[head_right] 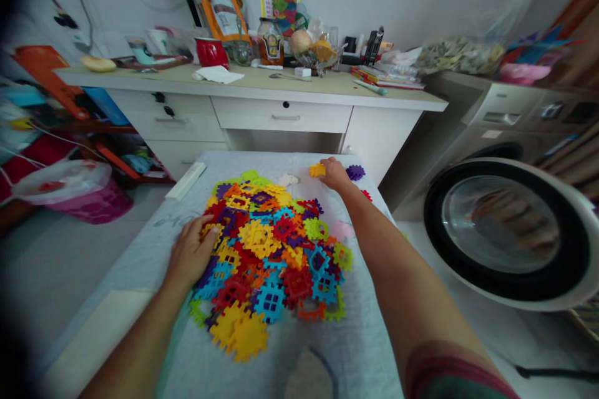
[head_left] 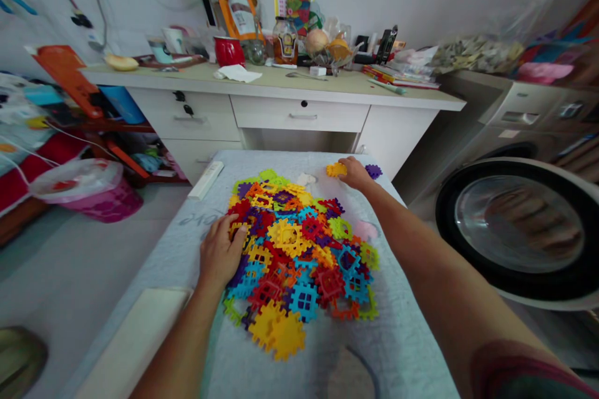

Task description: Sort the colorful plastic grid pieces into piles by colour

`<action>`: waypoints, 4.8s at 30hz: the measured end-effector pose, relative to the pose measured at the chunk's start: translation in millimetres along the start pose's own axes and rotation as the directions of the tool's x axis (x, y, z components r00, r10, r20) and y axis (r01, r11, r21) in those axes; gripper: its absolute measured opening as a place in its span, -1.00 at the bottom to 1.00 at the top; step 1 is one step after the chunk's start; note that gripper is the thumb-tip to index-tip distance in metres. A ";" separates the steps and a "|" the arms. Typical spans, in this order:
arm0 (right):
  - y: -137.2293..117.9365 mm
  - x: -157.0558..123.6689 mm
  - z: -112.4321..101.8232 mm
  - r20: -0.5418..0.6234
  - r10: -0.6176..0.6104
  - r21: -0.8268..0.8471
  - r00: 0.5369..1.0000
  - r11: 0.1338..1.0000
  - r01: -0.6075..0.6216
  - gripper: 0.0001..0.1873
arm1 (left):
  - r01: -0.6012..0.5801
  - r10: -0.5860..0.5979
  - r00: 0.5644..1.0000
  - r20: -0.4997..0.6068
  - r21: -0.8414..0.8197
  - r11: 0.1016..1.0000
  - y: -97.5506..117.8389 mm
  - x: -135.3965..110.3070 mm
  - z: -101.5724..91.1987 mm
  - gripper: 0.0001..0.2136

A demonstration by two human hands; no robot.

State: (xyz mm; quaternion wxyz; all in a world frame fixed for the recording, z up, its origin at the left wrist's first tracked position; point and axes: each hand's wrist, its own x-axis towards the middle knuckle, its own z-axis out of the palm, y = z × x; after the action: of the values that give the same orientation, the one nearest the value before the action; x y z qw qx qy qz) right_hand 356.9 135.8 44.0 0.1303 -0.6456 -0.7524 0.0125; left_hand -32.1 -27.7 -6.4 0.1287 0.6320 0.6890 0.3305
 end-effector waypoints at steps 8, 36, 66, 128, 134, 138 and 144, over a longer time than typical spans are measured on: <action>-8.8 32.3 6.0 0.126 0.099 -0.098 0.987 0.991 -0.087 -0.50 | 0.008 -0.008 1.000 0.001 -0.005 1.000 3.2 -0.6 -1.9 -0.57; -38.3 -110.2 3.4 0.142 -0.056 0.319 0.988 0.948 0.008 -0.55 | -0.010 0.009 1.000 -0.022 -0.019 1.000 3.5 -4.1 -3.5 -0.62; 6.7 -104.4 -0.2 0.081 0.400 0.817 0.913 0.498 -0.290 -0.71 | -0.002 0.002 1.000 0.007 -0.005 1.000 2.8 -2.2 -2.6 -0.58; -9.3 -105.4 -2.4 0.225 -0.176 0.211 0.958 0.969 0.129 -0.43 | -0.001 0.001 1.000 0.017 -0.001 1.000 1.2 -1.6 -2.0 -0.54; -17.7 -110.3 2.3 0.188 -0.175 0.186 0.966 0.972 0.140 -0.47 | -0.006 0.006 1.000 0.025 -0.008 1.000 1.2 -2.8 -2.9 -0.54; -15.3 -114.9 6.6 0.129 -0.123 0.297 0.984 0.952 0.080 -0.56 | -0.008 0.008 1.000 0.010 -0.015 1.000 0.2 -2.8 -1.9 -0.55; -12.6 -124.5 8.7 0.079 -0.012 0.546 0.997 0.837 -0.033 -0.64 | -0.014 0.014 1.000 0.001 -0.009 1.000 1.1 -2.6 -2.0 -0.57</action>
State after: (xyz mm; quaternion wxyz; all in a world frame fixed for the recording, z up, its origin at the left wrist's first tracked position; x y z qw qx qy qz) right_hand 359.4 13.6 15.5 0.2793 -0.5845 -0.7186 0.2530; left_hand -31.9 -30.8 -4.9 0.1297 0.6365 0.6830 0.3340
